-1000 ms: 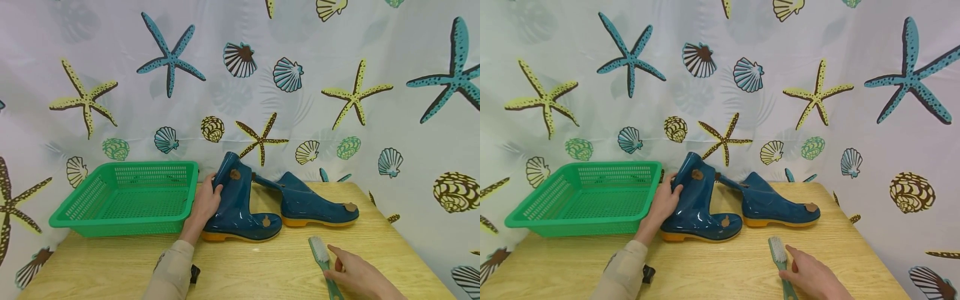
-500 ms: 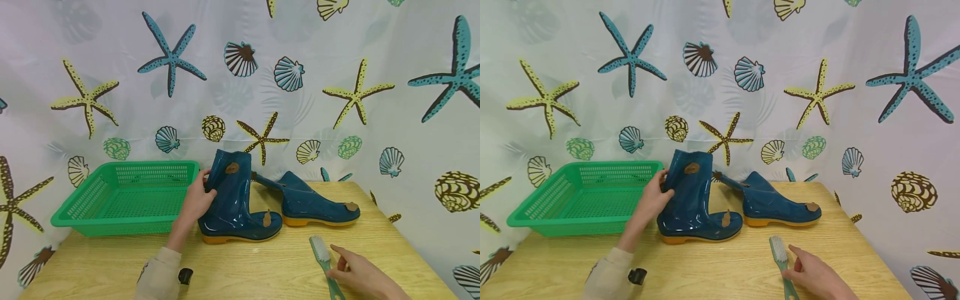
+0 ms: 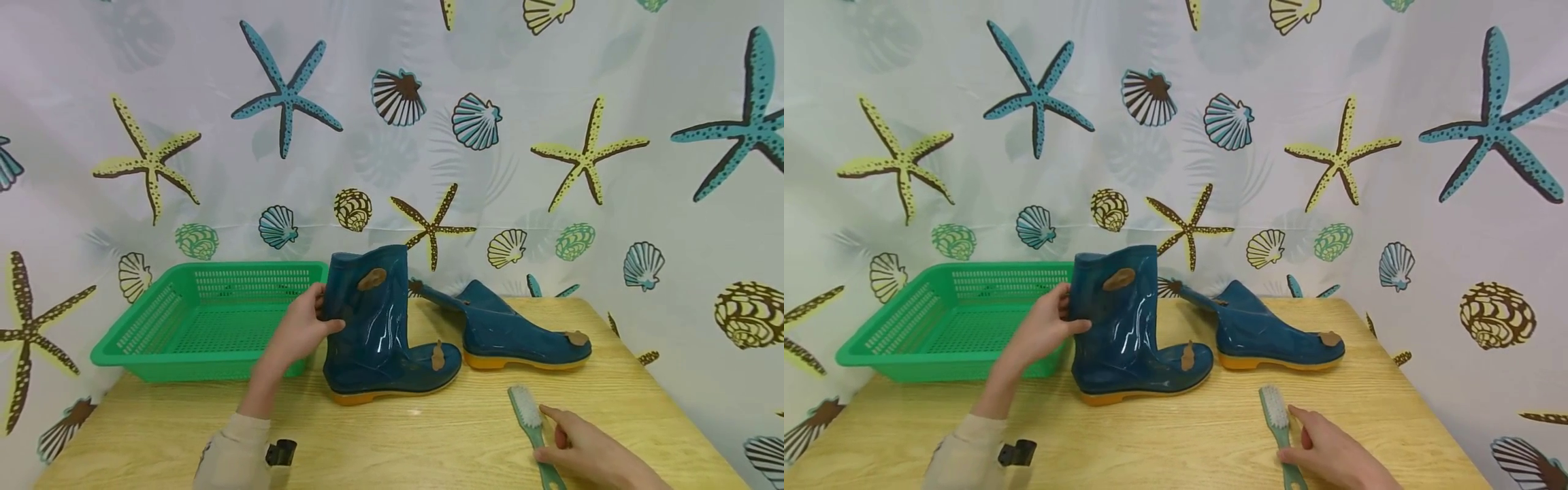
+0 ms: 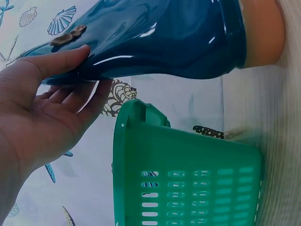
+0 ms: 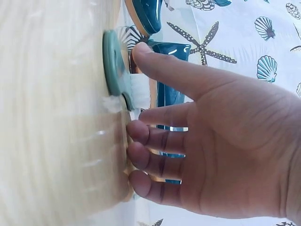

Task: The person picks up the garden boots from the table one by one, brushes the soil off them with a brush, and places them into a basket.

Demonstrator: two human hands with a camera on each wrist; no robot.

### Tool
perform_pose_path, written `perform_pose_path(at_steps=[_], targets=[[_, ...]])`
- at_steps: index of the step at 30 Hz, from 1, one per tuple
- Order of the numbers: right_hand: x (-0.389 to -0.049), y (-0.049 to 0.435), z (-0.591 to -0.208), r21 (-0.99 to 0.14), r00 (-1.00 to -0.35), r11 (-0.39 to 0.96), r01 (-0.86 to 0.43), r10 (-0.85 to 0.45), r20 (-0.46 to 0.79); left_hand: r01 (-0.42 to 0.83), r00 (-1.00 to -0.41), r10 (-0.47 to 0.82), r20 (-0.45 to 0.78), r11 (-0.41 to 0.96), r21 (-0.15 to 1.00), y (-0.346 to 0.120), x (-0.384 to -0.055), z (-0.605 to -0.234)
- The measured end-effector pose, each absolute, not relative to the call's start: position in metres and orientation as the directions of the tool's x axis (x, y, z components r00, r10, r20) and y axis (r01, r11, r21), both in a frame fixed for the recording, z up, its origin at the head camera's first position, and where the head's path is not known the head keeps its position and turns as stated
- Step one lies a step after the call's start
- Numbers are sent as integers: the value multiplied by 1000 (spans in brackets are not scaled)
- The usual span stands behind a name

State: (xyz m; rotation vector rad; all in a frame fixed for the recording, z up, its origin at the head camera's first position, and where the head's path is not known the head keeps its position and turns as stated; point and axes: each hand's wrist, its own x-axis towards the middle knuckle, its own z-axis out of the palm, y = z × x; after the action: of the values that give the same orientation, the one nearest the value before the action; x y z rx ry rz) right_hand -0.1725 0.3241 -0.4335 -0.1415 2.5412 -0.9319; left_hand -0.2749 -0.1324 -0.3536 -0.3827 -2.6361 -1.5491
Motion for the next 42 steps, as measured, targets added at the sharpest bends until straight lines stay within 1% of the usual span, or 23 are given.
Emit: perform_pose_path(at_steps=[4,6,9,11,14,17,20,22,28,34,42], targets=[[-181,332,-445,-664,-893,748,7,-294,-340,256,-961,214,173,465,847,-138,-274,-352],[-187,340,-456,-646,-887,763,-29,-318,-336,261,-959,227,171,464,846,-140,-273,-351],[-195,350,-471,-615,-885,787,-46,-318,-340,269,-955,243,171,464,844,-141,-272,-350],[-197,352,-475,-599,-883,799,-46,-313,-350,271,-954,249,169,466,842,-142,-271,-350],[-194,348,-469,-596,-886,803,-17,-288,-363,273,-953,252,169,470,839,-144,-271,-351],[-187,336,-455,-577,-902,816,34,-223,-369,277,-952,255,171,468,839,-146,-272,-351],[-181,326,-442,-530,-913,845,71,-159,-376,283,-949,263,175,459,842,-147,-273,-352],[-177,321,-438,-523,-923,846,99,-118,-367,287,-947,267,177,458,842,-147,-273,-352],[-175,319,-437,-494,-931,864,103,-92,-354,293,-944,279,177,460,838,-147,-272,-354],[-176,317,-439,-466,-932,873,142,-39,-359,297,-941,287,180,447,843,-147,-272,-354],[-173,320,-439,-529,-941,834,157,-36,-335,308,-936,299,186,443,842,-145,-272,-354]])
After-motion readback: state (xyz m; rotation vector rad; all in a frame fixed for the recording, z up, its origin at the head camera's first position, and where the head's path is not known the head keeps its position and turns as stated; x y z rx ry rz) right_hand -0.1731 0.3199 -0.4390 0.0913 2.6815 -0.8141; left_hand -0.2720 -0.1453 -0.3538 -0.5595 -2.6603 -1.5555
